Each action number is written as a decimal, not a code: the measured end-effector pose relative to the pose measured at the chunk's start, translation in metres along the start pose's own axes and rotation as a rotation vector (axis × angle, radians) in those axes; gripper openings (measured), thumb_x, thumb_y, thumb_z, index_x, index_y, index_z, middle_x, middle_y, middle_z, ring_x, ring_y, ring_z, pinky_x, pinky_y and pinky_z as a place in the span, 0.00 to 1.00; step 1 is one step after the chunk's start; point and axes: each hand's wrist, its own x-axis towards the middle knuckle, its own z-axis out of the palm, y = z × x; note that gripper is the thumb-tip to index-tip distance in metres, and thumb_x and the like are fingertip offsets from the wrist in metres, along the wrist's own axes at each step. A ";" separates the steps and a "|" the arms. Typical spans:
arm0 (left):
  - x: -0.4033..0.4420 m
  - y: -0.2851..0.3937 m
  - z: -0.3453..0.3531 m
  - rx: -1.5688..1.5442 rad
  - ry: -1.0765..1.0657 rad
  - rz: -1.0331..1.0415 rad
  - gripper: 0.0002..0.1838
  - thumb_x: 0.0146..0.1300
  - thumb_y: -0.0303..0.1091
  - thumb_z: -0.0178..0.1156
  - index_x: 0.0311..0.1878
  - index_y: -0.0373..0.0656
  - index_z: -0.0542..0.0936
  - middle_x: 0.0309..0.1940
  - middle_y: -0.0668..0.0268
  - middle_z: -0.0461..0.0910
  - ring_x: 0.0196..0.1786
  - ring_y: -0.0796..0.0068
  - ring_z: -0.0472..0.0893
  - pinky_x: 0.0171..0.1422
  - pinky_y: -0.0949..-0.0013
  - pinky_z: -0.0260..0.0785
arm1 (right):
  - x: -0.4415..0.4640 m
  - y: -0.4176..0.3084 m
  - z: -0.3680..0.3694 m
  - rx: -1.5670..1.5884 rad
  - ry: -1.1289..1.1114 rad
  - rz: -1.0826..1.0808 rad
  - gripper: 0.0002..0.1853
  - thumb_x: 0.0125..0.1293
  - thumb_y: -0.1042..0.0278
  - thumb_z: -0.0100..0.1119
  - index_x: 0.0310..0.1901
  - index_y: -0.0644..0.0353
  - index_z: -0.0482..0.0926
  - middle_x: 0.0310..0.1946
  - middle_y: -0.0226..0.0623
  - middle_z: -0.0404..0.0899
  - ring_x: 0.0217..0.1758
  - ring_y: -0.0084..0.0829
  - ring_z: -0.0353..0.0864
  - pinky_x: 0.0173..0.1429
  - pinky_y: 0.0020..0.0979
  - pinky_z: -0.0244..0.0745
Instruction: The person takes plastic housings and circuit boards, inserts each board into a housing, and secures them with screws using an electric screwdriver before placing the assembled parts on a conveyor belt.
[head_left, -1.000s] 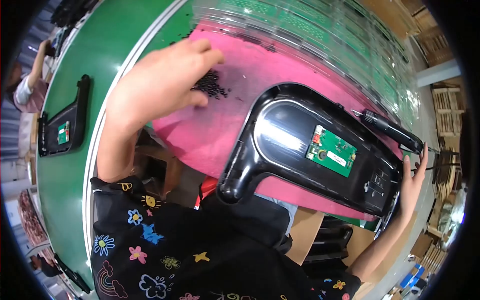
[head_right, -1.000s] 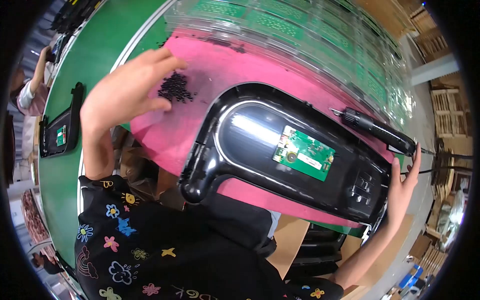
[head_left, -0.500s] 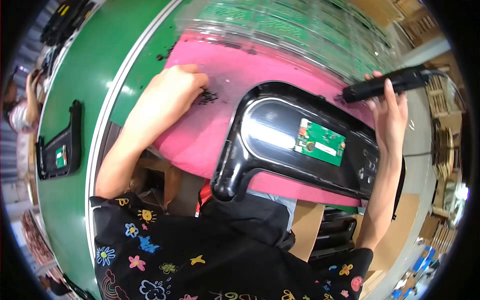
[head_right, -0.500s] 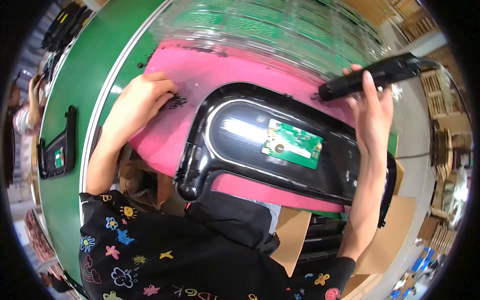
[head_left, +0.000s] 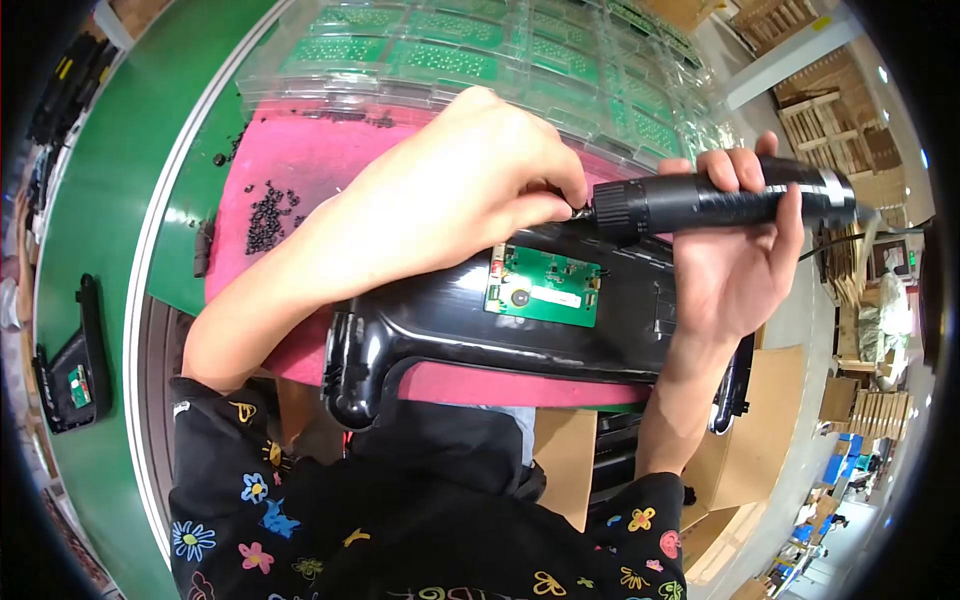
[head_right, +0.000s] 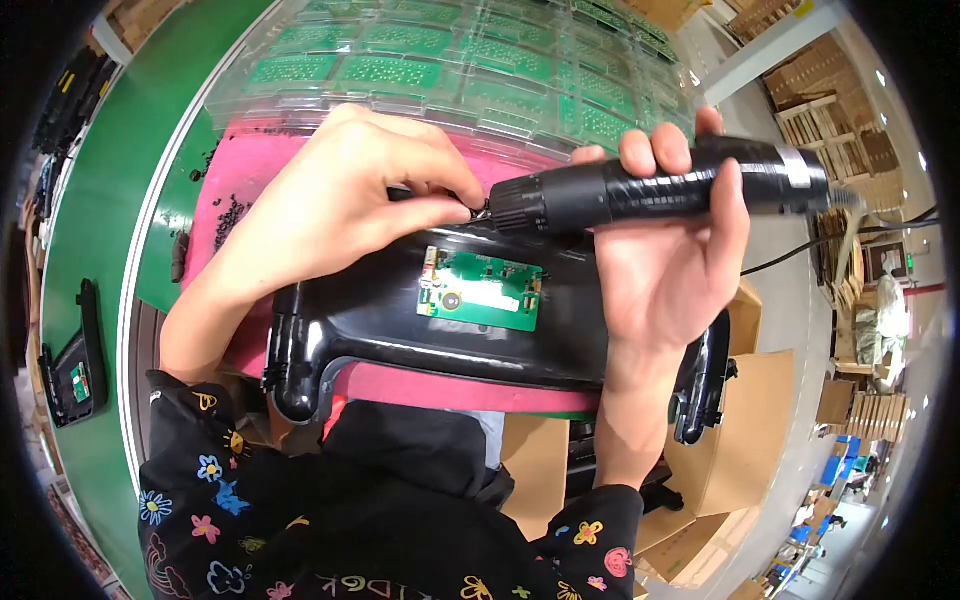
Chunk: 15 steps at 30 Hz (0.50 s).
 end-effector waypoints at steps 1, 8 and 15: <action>0.001 -0.002 0.000 -0.190 -0.021 -0.125 0.08 0.55 0.22 0.69 0.40 0.35 0.86 0.34 0.60 0.86 0.37 0.66 0.86 0.44 0.68 0.77 | -0.002 -0.002 -0.006 0.041 -0.056 0.004 0.21 0.77 0.59 0.50 0.65 0.59 0.66 0.41 0.29 0.68 0.49 0.29 0.68 0.70 0.50 0.55; -0.017 -0.003 0.014 -0.802 -0.081 -0.448 0.09 0.55 0.20 0.72 0.40 0.35 0.88 0.36 0.59 0.87 0.39 0.73 0.85 0.46 0.71 0.79 | -0.027 0.000 0.007 0.016 -0.047 -0.033 0.24 0.72 0.61 0.60 0.64 0.56 0.64 0.35 0.22 0.68 0.42 0.22 0.67 0.62 0.41 0.57; -0.024 -0.001 0.016 -0.763 0.028 -0.409 0.07 0.57 0.16 0.69 0.40 0.32 0.87 0.37 0.56 0.87 0.41 0.71 0.86 0.47 0.72 0.79 | -0.031 -0.002 0.008 -0.027 -0.101 -0.072 0.26 0.67 0.65 0.65 0.62 0.54 0.63 0.35 0.22 0.69 0.41 0.22 0.69 0.61 0.41 0.56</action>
